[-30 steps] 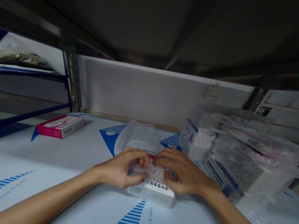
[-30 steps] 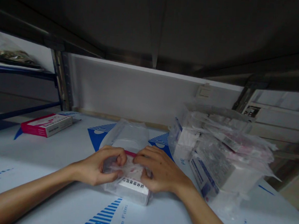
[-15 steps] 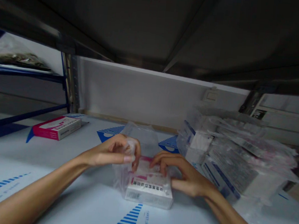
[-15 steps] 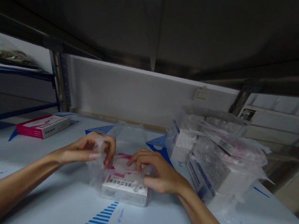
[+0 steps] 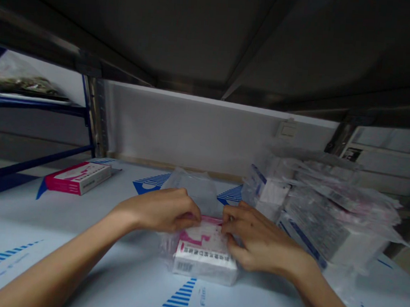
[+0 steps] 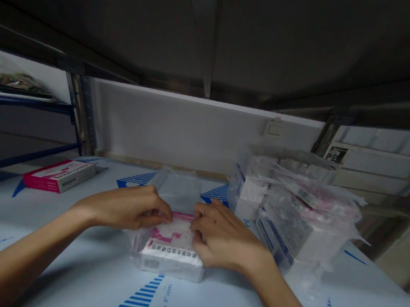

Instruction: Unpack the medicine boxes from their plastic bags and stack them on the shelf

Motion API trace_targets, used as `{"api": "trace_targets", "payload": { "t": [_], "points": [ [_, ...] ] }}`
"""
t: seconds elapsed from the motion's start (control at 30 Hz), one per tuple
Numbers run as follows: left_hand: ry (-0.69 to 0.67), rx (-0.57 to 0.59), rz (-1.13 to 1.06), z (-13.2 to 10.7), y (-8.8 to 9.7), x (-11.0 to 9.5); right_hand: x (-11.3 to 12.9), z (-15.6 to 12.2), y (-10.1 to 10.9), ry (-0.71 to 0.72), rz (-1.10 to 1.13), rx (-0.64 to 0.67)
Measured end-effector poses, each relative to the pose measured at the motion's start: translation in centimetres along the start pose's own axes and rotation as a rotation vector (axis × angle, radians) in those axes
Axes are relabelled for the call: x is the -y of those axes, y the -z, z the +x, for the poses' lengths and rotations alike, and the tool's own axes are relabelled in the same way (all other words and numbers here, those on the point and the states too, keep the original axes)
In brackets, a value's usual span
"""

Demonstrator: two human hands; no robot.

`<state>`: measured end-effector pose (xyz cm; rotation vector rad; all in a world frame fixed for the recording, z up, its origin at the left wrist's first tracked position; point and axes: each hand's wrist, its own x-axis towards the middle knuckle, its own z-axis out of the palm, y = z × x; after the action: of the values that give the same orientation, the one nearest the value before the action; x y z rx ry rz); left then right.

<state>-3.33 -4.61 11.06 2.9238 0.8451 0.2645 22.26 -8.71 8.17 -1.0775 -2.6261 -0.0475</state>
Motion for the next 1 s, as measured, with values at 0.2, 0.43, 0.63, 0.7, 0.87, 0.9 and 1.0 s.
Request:
{"api": "trace_targets", "payload": {
  "t": [0.2, 0.43, 0.63, 0.7, 0.87, 0.9, 1.0],
  "points": [
    [0.005, 0.029, -0.034, 0.0, -0.4, 1.2, 0.5, 0.3, 1.4, 0.234, 0.428, 0.017],
    [0.075, 0.182, -0.092, -0.4, 0.2, 0.0, 1.3, 0.1, 0.5, -0.011, 0.029, 0.125],
    [0.181, 0.151, 0.088, -0.2, 0.3, -1.2, 2.0, -1.4, 0.9, -0.181, -0.049, 0.11],
    [0.2, 0.158, 0.094, 0.0, 0.1, -1.2, 2.3, -1.4, 0.9, -0.229, -0.012, 0.168],
    [0.244, 0.17, 0.042, 0.2, -0.3, -0.7, 1.8, -0.7, 0.1, -0.358, 0.09, 0.319],
    [0.27, 0.176, 0.027, 0.1, -0.4, -0.5, 1.5, -0.5, -0.2, -0.37, 0.104, 0.359],
    [0.328, 0.218, -0.05, -0.2, -0.4, -0.2, 0.8, 0.3, -0.5, -0.335, 0.159, 0.425]
  ]
}}
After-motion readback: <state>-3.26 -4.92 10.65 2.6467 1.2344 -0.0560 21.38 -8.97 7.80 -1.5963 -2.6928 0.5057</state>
